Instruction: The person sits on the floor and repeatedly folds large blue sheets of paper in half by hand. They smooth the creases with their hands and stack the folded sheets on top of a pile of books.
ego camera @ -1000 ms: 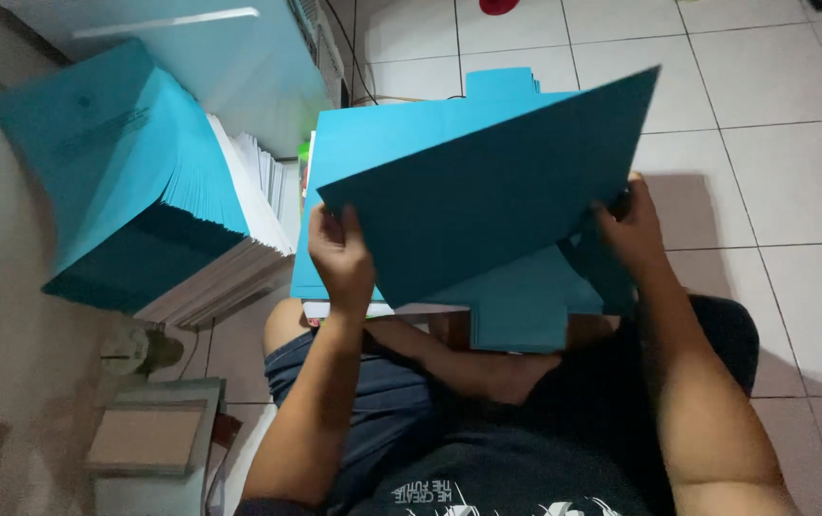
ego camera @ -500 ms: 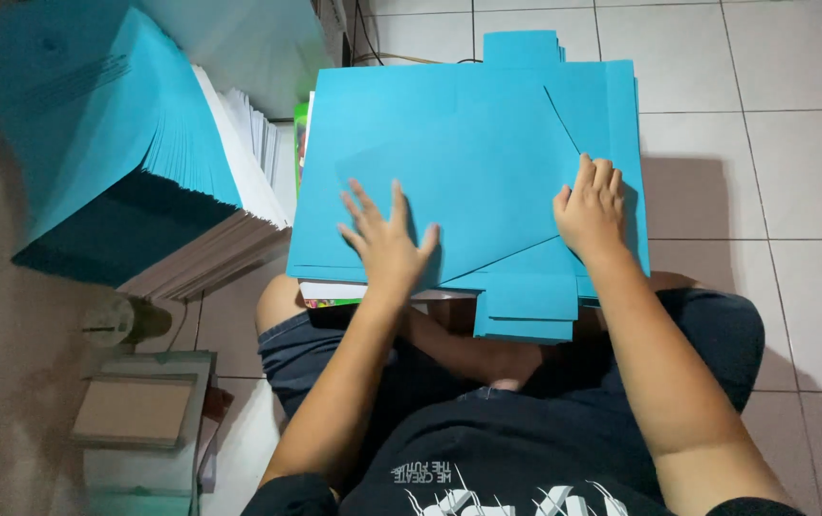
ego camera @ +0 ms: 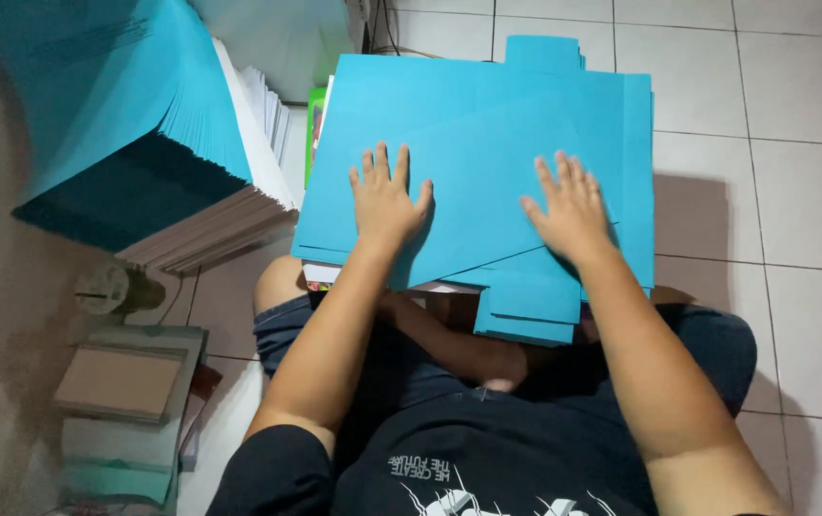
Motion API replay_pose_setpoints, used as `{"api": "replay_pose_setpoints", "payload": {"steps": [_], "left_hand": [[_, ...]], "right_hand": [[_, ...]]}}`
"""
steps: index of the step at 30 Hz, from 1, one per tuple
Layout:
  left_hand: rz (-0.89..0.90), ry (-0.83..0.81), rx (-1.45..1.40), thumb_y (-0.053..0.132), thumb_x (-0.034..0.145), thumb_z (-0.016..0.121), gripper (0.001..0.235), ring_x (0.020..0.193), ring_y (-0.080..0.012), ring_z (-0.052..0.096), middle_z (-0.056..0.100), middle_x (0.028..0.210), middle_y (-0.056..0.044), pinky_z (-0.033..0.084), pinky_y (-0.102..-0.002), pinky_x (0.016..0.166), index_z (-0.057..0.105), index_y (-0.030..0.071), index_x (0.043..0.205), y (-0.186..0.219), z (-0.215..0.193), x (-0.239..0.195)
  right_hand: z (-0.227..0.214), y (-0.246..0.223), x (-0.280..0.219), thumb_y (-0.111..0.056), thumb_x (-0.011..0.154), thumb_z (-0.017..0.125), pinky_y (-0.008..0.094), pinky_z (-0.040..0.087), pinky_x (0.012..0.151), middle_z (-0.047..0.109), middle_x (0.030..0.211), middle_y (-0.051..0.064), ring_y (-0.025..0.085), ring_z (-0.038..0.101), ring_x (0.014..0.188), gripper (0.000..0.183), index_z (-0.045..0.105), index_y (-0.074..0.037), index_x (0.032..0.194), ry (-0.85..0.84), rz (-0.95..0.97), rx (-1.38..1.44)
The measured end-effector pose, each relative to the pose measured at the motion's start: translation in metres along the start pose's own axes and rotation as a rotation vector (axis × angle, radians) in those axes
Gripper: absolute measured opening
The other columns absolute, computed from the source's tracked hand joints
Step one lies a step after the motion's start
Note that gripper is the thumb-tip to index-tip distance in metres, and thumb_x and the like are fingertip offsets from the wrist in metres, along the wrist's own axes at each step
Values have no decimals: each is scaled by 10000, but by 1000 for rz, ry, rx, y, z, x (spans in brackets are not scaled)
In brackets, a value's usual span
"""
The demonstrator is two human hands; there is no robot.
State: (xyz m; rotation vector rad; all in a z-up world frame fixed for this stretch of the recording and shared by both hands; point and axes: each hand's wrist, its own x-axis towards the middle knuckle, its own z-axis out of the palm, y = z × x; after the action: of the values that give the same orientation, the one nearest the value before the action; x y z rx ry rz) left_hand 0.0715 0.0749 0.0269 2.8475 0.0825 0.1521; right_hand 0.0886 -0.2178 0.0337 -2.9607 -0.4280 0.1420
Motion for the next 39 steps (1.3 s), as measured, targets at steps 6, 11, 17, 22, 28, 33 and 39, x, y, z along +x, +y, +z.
{"api": "replay_pose_setpoints", "payload": {"steps": [6, 11, 17, 22, 28, 33, 39], "left_hand": [[-21, -55, 12, 663, 972, 383, 805, 1548, -462, 194, 278, 1644, -274, 75, -712, 1184, 349, 183, 1617, 7, -16, 2], [-23, -94, 49, 593, 978, 381, 748, 1544, -485, 178, 262, 1640, -289, 73, -753, 1169, 329, 216, 1622, 10, -17, 8], [-36, 31, 15, 565, 967, 444, 737, 1525, -447, 214, 260, 1659, -222, 164, -684, 1181, 328, 240, 1618, 2, -2, 10], [-99, 52, 15, 580, 981, 438, 745, 1541, -446, 174, 202, 1658, -278, 143, -635, 1219, 304, 236, 1629, 2, 6, 13], [-187, -9, -2, 636, 977, 417, 820, 1553, -500, 119, 176, 1643, -346, 88, -667, 1219, 312, 151, 1630, 8, -8, -1], [-179, -20, -12, 657, 969, 418, 842, 1549, -528, 84, 142, 1638, -375, 75, -680, 1216, 302, 154, 1635, 8, -4, -2], [-159, -45, -14, 612, 961, 426, 820, 1540, -555, 72, 115, 1629, -403, 80, -687, 1212, 291, 163, 1635, 6, -3, 4]], "right_hand": [[13, -24, 69, -555, 1060, 413, 576, 26, 1259, 186, 1683, 314, 412, 117, 1585, 807, 288, 1, 1632, 90, 63, 19], [23, -106, 99, -392, 1057, 434, 558, 180, 1243, 296, 1669, 232, 402, 248, 1547, 648, 360, -64, 1611, 114, -285, -13], [-6, -42, 126, -486, 1080, 327, 438, 67, 1279, 88, 1722, 157, 291, 81, 1588, 750, 124, -33, 1643, -21, -17, 49], [-22, 22, 80, -405, 1099, 270, 423, 51, 1298, 9, 1732, 123, 250, 17, 1599, 702, 45, -29, 1647, -67, 16, 27], [-9, 52, -25, -427, 1099, 285, 535, 6, 1278, 86, 1734, 218, 369, 87, 1596, 723, 151, 17, 1654, -39, -20, 1], [12, 31, 6, -528, 1086, 315, 581, -97, 1253, 100, 1706, 303, 396, 45, 1598, 832, 176, 88, 1628, -38, 121, -40], [30, -93, 83, -445, 1073, 414, 568, 82, 1267, 160, 1703, 263, 388, 120, 1590, 771, 222, 62, 1621, -46, -184, 21]]}}
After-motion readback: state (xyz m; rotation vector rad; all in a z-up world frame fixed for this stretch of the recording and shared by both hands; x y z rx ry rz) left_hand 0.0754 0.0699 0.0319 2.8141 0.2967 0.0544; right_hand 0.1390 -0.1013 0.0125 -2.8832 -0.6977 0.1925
